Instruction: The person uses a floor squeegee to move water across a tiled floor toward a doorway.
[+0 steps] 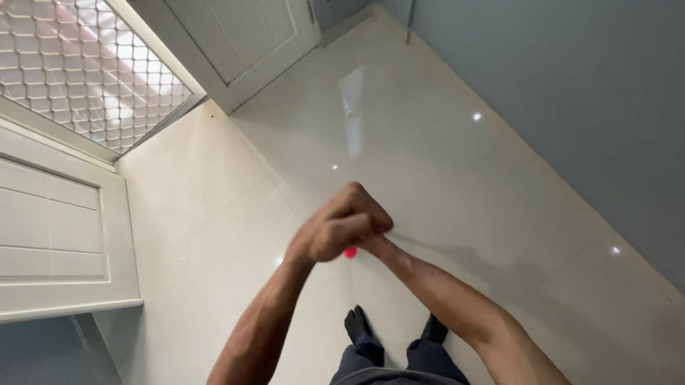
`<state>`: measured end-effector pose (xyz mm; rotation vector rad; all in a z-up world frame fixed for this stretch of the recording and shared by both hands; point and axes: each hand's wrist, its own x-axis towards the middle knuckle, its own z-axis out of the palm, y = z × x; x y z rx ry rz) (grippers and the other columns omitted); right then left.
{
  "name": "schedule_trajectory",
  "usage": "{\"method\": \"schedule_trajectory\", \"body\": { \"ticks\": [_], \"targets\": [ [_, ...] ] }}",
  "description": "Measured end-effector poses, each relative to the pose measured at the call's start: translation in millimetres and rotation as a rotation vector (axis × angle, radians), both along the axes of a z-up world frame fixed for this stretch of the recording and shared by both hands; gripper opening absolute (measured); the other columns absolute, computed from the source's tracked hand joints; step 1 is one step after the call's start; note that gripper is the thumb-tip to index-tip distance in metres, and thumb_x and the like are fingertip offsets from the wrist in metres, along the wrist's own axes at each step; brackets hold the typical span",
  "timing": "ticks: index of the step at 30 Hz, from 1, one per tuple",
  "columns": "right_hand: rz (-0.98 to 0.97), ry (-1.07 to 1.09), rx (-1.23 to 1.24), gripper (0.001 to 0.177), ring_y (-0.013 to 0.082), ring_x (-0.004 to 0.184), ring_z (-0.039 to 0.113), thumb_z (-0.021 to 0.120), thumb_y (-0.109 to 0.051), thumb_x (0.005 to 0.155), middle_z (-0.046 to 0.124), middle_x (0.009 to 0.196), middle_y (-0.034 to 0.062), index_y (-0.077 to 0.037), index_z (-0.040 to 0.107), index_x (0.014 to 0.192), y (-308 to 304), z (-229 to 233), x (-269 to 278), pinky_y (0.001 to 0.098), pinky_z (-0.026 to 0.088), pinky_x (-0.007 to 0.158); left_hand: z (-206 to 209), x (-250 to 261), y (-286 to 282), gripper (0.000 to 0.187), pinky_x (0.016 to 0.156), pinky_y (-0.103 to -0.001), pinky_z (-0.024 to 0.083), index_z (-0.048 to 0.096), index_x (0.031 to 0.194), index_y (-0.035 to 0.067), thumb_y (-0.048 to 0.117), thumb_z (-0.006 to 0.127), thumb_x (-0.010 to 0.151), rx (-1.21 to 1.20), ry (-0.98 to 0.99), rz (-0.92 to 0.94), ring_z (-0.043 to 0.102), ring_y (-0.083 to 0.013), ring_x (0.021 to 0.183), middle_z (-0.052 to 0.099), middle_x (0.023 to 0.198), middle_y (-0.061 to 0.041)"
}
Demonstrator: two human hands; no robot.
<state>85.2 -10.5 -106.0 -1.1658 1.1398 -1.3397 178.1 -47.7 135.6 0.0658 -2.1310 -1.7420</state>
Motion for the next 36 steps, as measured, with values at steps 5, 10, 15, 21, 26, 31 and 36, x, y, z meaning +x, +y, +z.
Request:
{"method": "schedule_trajectory", "body": {
  "ticks": [5, 10, 15, 21, 26, 31, 36],
  "targets": [
    [0.115, -0.093, 0.043, 0.026, 0.0036, 0.061, 0.041, 0.056, -0.011, 0.095, 0.044, 0.064, -0.0093, -0.007, 0.048, 0.071, 12, 37, 13, 0.0281, 0.036, 0.053, -14, 8, 21, 0.032, 0.057, -0.043, 0.018, 0.028, 0.062, 0.000, 0.023, 0.049, 0.069, -0.236, -0.151, -0.106, 0.016, -0.0203, 0.055, 0.021, 0.059, -0.011],
    [0.025, -0.076, 0.070, 0.021, 0.0028, 0.063, 0.043, 0.053, -0.011, 0.095, 0.046, 0.066, -0.0100, -0.007, 0.052, 0.075, 12, 77, 22, 0.0264, 0.039, 0.054, 5, 17, 18, 0.029, 0.049, -0.039, 0.017, 0.025, 0.062, 0.002, 0.021, 0.048, 0.066, -0.171, -0.133, 0.033, 0.020, -0.0167, 0.052, 0.020, 0.057, -0.009],
    [-0.135, 0.166, 0.099, 0.005, -0.0003, 0.070, 0.051, 0.051, -0.006, 0.084, 0.052, 0.070, -0.0143, -0.009, 0.053, 0.080, 39, 59, -6, 0.0248, 0.042, 0.057, 23, 0, 27, 0.026, 0.039, -0.029, 0.023, 0.033, 0.049, 0.011, 0.020, 0.042, 0.071, 0.095, 0.142, 0.027, 0.027, -0.0123, 0.039, 0.032, 0.044, 0.000],
    [-0.355, 0.627, 0.095, 0.040, 0.0126, 0.038, 0.033, 0.057, -0.010, 0.079, 0.032, 0.041, 0.0052, -0.002, 0.032, 0.050, 151, -36, -91, 0.0358, 0.028, 0.038, -17, -55, 50, 0.027, 0.041, -0.029, 0.028, 0.035, 0.050, 0.013, 0.022, 0.038, 0.075, 0.500, 0.250, -0.153, 0.031, -0.0131, 0.039, 0.037, 0.043, -0.003],
    [-0.454, 0.659, 0.513, 0.037, 0.0096, 0.040, 0.037, 0.060, -0.012, 0.078, 0.039, 0.042, -0.0004, -0.008, 0.039, 0.047, 254, -95, -156, 0.0353, 0.028, 0.038, -97, -115, 92, 0.025, 0.045, -0.030, 0.031, 0.035, 0.051, 0.014, 0.022, 0.038, 0.074, 0.683, 0.165, -0.149, 0.031, -0.0144, 0.041, 0.036, 0.045, -0.004],
    [-0.191, 0.587, 0.787, 0.033, 0.0093, 0.042, 0.040, 0.066, -0.016, 0.073, 0.045, 0.047, -0.0039, -0.013, 0.043, 0.049, 325, -133, -190, 0.0325, 0.033, 0.042, -159, -142, 151, 0.024, 0.047, -0.032, 0.032, 0.035, 0.049, 0.013, 0.022, 0.037, 0.071, 0.804, -0.002, -0.226, 0.032, -0.0164, 0.045, 0.034, 0.045, -0.004],
    [-0.310, 0.521, 0.742, 0.033, 0.0103, 0.043, 0.038, 0.065, -0.017, 0.074, 0.045, 0.047, -0.0021, -0.011, 0.042, 0.050, 315, -139, -173, 0.0326, 0.031, 0.043, -155, -135, 139, 0.022, 0.046, -0.030, 0.030, 0.033, 0.048, 0.013, 0.021, 0.036, 0.068, 0.701, -0.029, -0.248, 0.029, -0.0155, 0.044, 0.032, 0.044, -0.003]
  ]
}}
